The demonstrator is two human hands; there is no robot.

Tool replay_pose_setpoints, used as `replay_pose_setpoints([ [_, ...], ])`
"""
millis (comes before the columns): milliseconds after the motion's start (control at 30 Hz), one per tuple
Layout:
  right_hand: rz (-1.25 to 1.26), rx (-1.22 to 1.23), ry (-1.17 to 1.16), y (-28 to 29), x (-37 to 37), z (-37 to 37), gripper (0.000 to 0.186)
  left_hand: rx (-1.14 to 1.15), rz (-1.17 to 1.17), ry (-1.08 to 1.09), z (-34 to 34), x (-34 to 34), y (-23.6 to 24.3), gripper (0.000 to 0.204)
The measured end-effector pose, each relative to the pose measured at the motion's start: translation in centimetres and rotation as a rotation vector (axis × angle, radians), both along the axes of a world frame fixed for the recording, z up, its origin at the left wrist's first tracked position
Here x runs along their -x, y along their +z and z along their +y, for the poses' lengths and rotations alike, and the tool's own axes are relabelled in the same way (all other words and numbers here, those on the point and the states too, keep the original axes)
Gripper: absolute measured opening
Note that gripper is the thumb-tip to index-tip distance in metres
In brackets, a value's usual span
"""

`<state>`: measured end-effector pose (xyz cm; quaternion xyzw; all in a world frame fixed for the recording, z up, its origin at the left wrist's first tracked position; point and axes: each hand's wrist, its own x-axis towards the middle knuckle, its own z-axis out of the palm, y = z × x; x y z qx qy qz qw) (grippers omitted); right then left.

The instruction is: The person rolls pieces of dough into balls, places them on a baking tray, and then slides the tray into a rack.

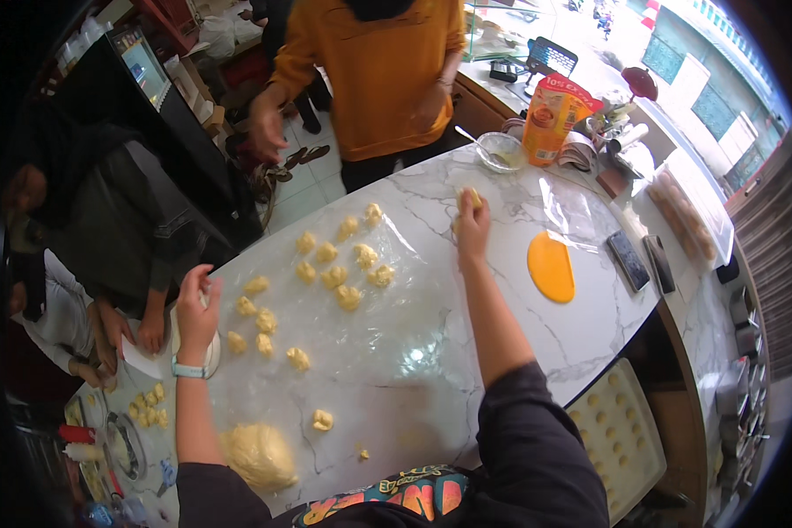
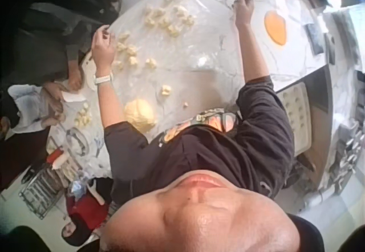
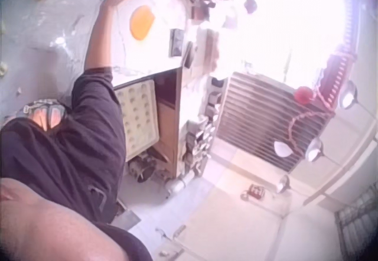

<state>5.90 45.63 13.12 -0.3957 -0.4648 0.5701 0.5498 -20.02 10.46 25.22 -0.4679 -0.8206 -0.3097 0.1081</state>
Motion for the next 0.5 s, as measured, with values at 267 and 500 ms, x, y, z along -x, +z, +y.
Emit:
replay_pose_setpoints([
  [267, -0.342, -0.129, 0.062, -1.0, -16.2, -18.8, 0.020, -0.024, -0.005, -0.730, 21.0, -9.7, -6.3, 0.025],
  [500, -0.139, 0.069, 0.023, -0.9, -17.5, -20.2, 0.016, 0.826, 0.158, -0.312, 28.4, -11.9, -9.4, 0.038],
])
